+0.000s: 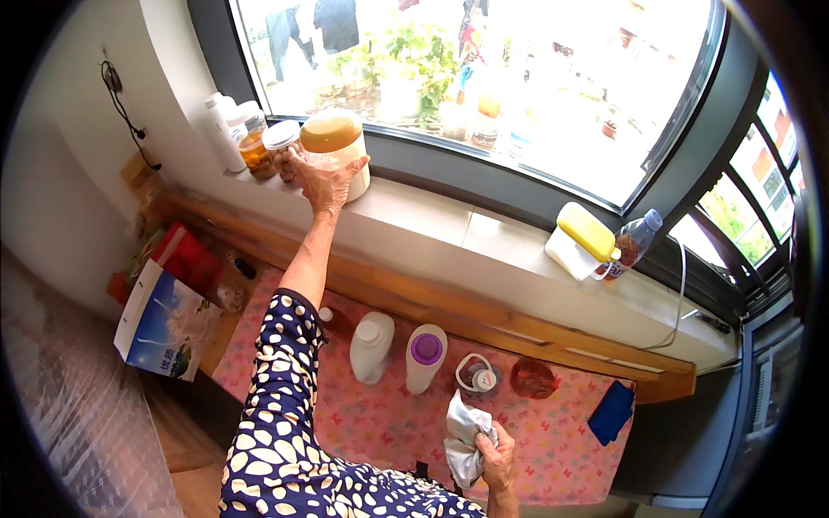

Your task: The person wipes several plastic containers and bottles on a windowsill using a cloth. They handle a small bottle, a yellow container, a large jar, and a white bottle, wiping each one individually before placing them back on the sill. The person also wipes the windowsill surface itself.

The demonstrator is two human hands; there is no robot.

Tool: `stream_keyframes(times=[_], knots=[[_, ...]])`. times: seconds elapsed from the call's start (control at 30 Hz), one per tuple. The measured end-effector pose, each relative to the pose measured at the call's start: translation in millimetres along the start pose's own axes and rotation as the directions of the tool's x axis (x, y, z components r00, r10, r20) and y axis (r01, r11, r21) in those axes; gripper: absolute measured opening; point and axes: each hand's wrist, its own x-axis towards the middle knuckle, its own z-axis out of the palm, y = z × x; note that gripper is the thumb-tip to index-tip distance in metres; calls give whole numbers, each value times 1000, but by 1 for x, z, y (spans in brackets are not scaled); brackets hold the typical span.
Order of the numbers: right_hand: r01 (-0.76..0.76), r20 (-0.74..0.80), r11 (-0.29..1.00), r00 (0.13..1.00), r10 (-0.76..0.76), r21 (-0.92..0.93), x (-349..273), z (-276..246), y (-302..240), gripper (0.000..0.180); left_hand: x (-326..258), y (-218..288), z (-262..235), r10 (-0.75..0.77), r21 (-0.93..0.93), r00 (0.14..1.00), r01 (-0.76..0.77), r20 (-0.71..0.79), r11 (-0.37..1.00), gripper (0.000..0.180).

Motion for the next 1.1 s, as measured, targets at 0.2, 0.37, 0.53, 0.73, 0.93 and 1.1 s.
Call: stream_keyframes(times=[0.2, 0.37, 0.53, 0.73, 0.93, 1.1], knots=[[81, -145, 985, 988, -59, 154, 3, -4, 25, 29, 4, -16, -7, 237, 160, 971, -229, -30, 960, 92], [278, -270, 958, 929, -252, 63, 22, -7, -25, 39, -46, 29, -25, 103, -149, 992, -92, 70, 985, 86], [467, -322, 869, 808, -494, -164, 48, 5, -102, 39, -124, 59, -55, 115, -287, 960, -39, 253, 957, 97], [633, -129, 602, 629, -766, -486, 63, 54, -155, 29, -211, 93, -88, 173, -385, 873, 18, 457, 923, 104], [789, 456, 75, 428, -780, -610, 36, 91, -168, 27, -247, 129, -104, 183, -365, 744, 87, 642, 927, 85], [697, 367, 122, 509, -778, -707, 34, 95, -180, 31, -258, 140, -107, 283, -416, 759, -18, 587, 909, 100]])
